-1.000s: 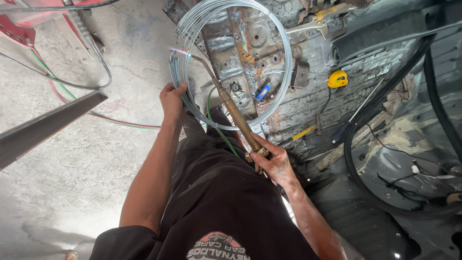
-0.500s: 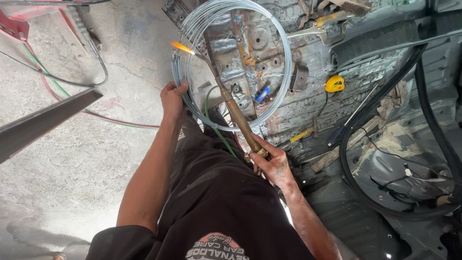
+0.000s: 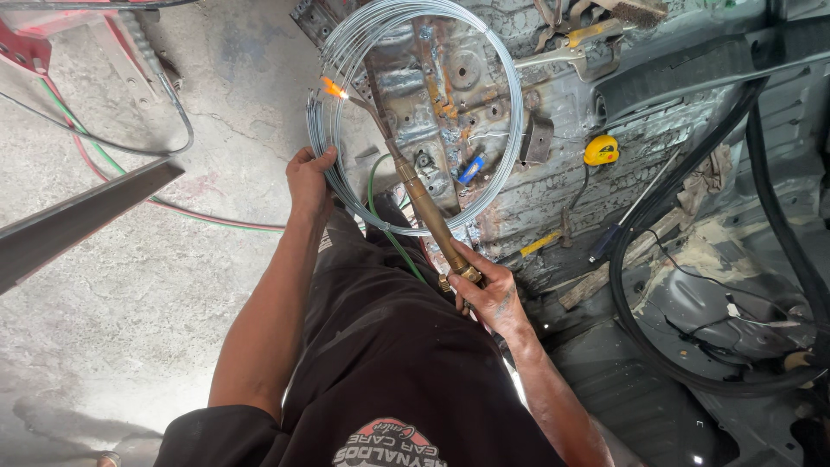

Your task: The person lies under a vehicle on a lift and uses a handheld torch to heat a coiled length of wire, moving the flame along the coil. They then set the torch aside and handle the heated wire by hand, gathering and aligning the strands.

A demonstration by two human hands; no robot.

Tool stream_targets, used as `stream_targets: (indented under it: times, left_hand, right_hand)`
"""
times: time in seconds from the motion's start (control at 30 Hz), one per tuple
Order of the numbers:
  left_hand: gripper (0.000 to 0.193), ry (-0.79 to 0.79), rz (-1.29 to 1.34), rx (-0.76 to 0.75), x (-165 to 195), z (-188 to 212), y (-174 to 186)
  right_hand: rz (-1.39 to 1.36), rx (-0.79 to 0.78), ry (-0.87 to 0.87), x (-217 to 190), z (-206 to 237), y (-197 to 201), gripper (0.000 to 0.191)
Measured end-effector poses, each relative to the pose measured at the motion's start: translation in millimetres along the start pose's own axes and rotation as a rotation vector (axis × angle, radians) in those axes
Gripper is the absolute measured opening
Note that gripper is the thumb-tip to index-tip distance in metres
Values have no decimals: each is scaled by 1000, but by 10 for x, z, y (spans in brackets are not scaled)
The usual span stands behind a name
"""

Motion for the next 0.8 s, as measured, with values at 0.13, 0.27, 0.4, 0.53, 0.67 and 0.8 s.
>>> stream_targets:
  times: [0.13,0.27,0.4,0.53,0.67,0.8]
  left_hand:
    - [10,-6,-16,0,12,11,2]
    - [10,-5,-42,11,23,24,1]
    - [10,-8,18,-17,25,28,-6]
    - [9,-15,33,-53,17,16,6]
    - [9,-14,40,-88,14,2,8]
    - [8,-19,41,-95,13,3,4]
  right_hand:
    - [7,-4,-6,-11,2,-7,60]
    - [9,-7,-3,-19,-9,-10,60]
    - [15,-4,2,6,-10,5,60]
    - [-48,-42,86,24,20,44,60]
    - [-45,-36,93,47,20,62,60]
    - [-33,-27,69,33,8,53,60]
Point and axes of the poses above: each hand's wrist, its own z-axis away from the middle knuckle, its own y-axis out of the back of the hand, x = y × z, the point moved 3 cm from there along -z, towards the middle knuckle, and after that the axes turned 8 degrees about x, right-handed, at the moved point
